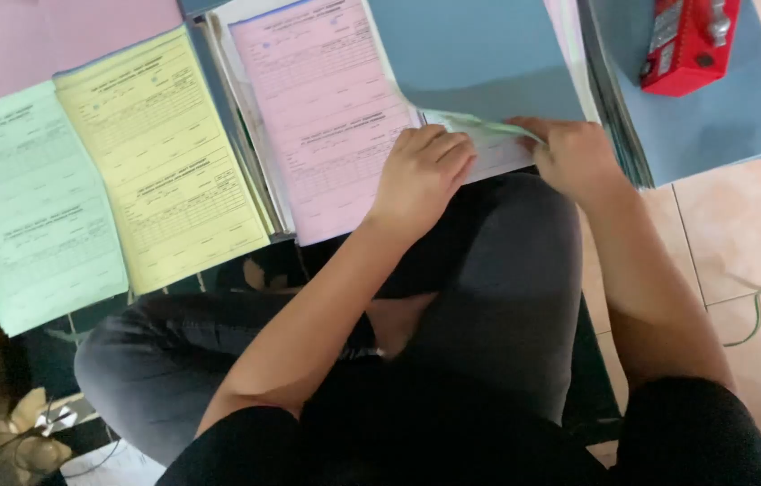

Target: Collating different colored sheets of paper and stapling them together into organized sets.

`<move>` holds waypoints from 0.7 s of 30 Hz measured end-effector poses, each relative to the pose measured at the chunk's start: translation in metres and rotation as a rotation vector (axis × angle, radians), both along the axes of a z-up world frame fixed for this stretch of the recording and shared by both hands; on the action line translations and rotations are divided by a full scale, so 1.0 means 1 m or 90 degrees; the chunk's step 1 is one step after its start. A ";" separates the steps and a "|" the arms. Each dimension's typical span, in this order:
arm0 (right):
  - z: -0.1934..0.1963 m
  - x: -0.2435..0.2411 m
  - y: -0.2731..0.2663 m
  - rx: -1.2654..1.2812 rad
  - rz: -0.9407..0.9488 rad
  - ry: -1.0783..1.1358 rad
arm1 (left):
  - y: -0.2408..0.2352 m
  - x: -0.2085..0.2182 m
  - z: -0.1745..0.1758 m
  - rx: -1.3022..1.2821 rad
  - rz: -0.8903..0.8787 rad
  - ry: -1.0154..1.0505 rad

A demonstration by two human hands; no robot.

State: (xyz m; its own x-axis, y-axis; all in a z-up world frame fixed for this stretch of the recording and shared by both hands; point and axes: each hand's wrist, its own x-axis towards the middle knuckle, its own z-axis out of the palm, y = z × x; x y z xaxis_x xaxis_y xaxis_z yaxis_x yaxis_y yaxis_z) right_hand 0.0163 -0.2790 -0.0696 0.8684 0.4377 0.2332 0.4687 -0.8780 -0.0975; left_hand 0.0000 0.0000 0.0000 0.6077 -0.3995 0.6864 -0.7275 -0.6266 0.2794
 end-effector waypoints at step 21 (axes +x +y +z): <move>0.066 -0.057 0.213 0.001 0.125 0.155 | 0.177 -0.070 -0.052 0.279 0.137 0.122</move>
State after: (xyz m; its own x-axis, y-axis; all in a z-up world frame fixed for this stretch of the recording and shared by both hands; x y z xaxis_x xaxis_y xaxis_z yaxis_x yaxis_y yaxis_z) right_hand -0.0406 -0.0665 -0.0033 0.7981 0.6019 0.0294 0.5914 -0.7730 -0.2295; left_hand -0.0702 0.1774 -0.0523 0.8058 -0.4769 0.3511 -0.5315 -0.8439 0.0736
